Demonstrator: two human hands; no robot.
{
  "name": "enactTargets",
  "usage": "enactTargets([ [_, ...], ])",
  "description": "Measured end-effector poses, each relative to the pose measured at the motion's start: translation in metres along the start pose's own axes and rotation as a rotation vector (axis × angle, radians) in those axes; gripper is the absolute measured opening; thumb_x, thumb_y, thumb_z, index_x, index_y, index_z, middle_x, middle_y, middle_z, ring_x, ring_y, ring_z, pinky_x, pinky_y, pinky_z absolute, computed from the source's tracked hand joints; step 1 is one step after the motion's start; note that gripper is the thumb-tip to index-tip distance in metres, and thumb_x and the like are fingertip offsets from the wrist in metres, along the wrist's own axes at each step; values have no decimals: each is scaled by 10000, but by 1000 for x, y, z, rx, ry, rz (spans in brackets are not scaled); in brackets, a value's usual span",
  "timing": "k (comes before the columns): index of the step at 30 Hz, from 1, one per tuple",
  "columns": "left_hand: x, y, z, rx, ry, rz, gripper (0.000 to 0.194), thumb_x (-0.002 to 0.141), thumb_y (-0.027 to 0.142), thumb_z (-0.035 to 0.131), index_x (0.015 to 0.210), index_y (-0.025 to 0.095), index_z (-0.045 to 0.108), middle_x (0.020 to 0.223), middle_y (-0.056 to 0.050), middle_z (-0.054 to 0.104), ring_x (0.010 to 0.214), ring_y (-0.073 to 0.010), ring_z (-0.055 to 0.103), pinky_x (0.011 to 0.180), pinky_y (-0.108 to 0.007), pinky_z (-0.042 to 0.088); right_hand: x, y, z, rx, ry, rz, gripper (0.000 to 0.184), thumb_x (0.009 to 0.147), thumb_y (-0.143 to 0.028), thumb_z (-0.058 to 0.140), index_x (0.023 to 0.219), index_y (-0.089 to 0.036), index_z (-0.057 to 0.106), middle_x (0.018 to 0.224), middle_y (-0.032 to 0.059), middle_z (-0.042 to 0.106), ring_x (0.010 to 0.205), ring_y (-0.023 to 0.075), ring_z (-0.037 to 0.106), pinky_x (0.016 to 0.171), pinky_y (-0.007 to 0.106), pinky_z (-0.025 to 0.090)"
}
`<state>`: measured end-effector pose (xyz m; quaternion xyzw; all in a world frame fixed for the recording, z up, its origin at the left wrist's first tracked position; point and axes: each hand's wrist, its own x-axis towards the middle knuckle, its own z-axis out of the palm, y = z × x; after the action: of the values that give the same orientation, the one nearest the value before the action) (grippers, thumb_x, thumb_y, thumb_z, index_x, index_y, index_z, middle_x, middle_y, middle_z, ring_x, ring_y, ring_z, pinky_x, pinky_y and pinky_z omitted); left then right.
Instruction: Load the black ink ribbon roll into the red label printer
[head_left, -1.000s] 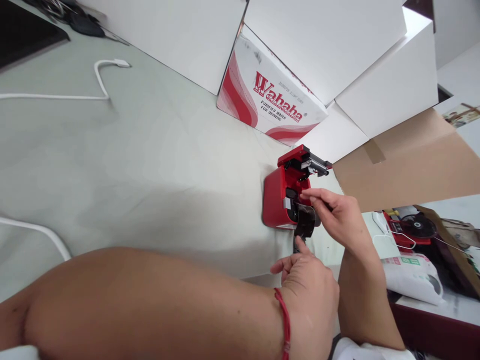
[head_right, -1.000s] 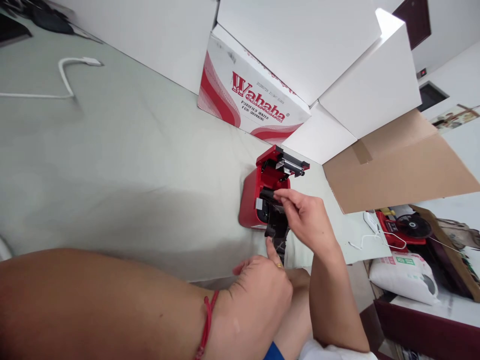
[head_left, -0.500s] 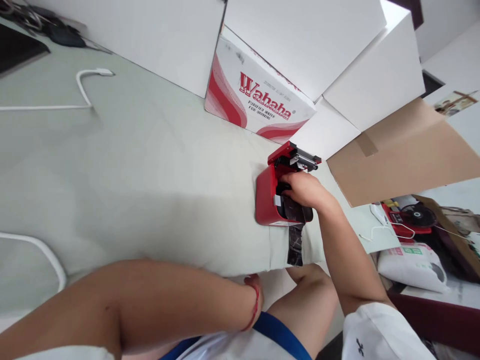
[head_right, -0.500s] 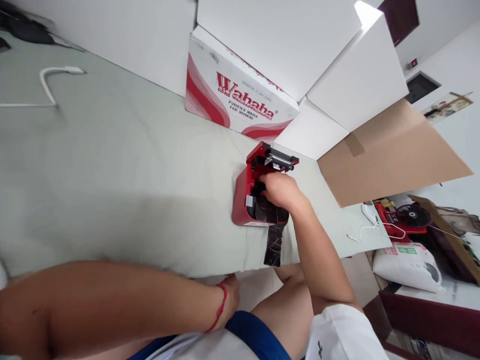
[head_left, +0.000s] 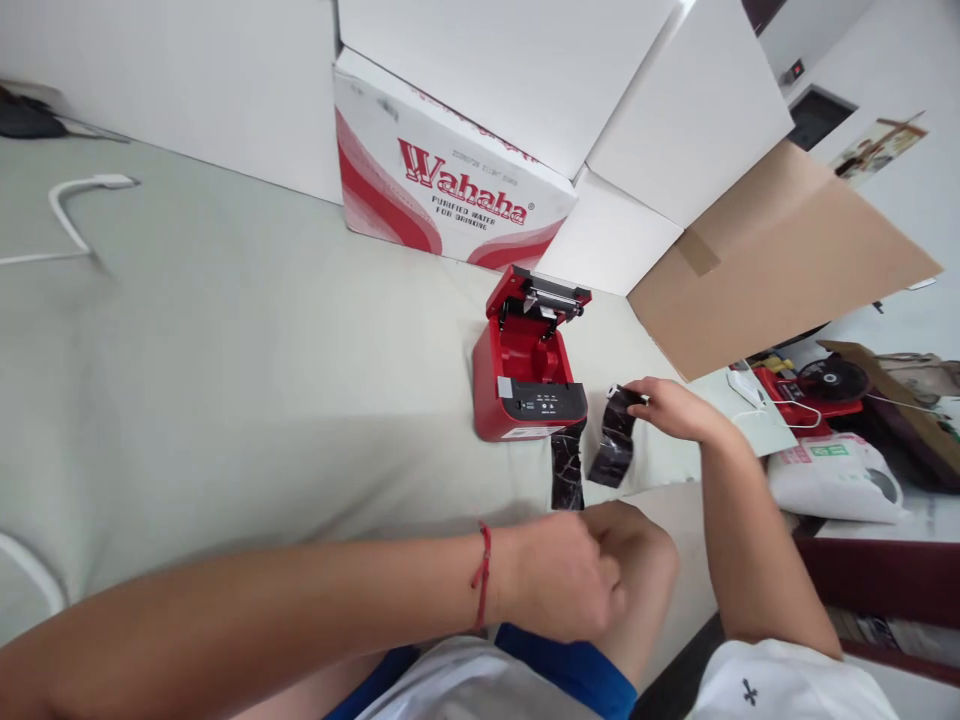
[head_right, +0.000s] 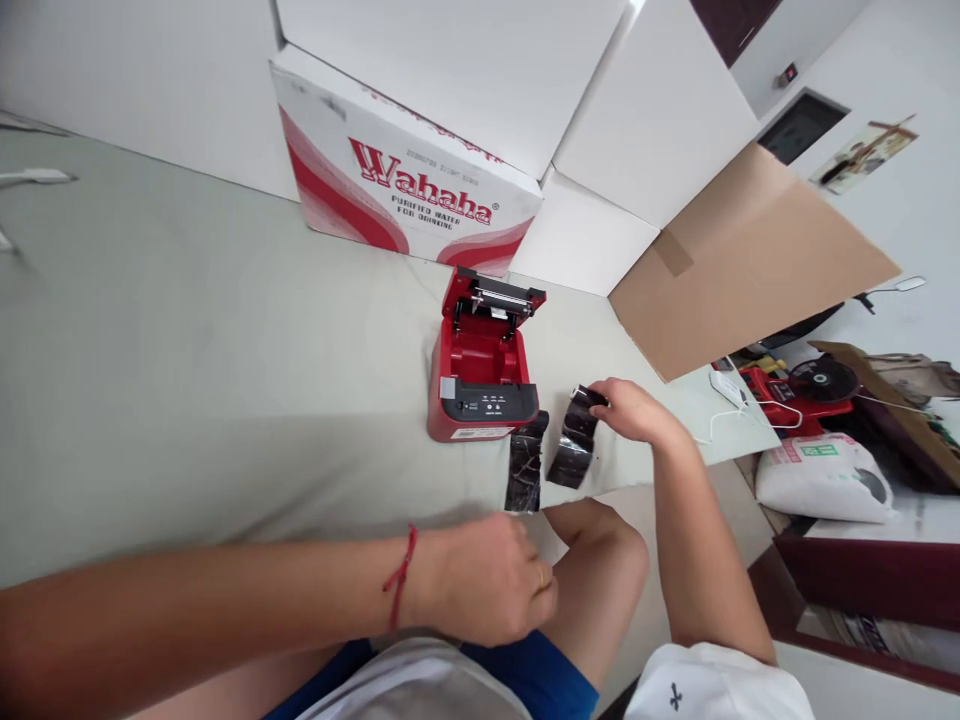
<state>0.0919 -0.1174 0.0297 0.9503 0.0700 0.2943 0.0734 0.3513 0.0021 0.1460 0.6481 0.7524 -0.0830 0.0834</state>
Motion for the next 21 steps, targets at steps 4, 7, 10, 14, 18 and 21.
enactTargets([
  [4, 11, -54, -56, -24, 336, -209, 257, 1028, 233, 541, 835, 190, 705, 717, -28, 702, 643, -164, 631, 587, -319, 428, 8, -17, 47, 74, 125, 1, 401, 1003, -168, 581, 1371, -174, 741, 1394, 159, 757, 1110, 245, 764, 974, 358, 586],
  [7, -6, -106, -88, -309, 761, -859, 247, 1057, 287, 527, 865, 192, 650, 776, 4, 684, 747, -147, 622, 762, -316, 497, 4, -37, 61, 221, 93, -190, 363, 1057, -200, 536, 1360, -217, 736, 1370, 105, 758, 1144, 216, 745, 1008, 344, 573],
  [10, -31, -146, -91, -453, 992, -1155, 141, 1024, 281, 521, 981, 183, 612, 990, -23, 693, 854, -144, 618, 736, -287, 468, 6, -51, 69, 297, 6, -308, 255, 1021, -179, 580, 1171, -217, 784, 1208, 88, 779, 1025, 217, 743, 928, 342, 580],
  [14, -50, -163, -59, -548, 870, -1222, 140, 960, 316, 587, 886, 199, 606, 890, -32, 671, 866, -184, 623, 762, -311, 487, 8, -55, 70, 272, -8, -292, 241, 988, -168, 631, 1164, -226, 785, 1182, 95, 780, 1005, 235, 735, 917, 369, 592],
  [18, -52, -157, -37, -561, 635, -1177, 309, 1009, 394, 511, 740, 240, 508, 720, -5, 583, 729, -186, 555, 707, -320, 455, -18, -40, 25, 318, -162, -418, 276, 1033, -271, 649, 1274, -272, 783, 1208, 75, 806, 1043, 230, 759, 934, 360, 611],
  [21, -52, -156, -37, -498, 595, -1140, 360, 1024, 398, 476, 696, 250, 451, 691, 0, 542, 699, -185, 514, 699, -324, 428, -40, -32, -25, 407, -212, -526, 313, 1082, -410, 638, 1334, -289, 779, 1259, 74, 808, 1044, 219, 773, 908, 326, 618],
])
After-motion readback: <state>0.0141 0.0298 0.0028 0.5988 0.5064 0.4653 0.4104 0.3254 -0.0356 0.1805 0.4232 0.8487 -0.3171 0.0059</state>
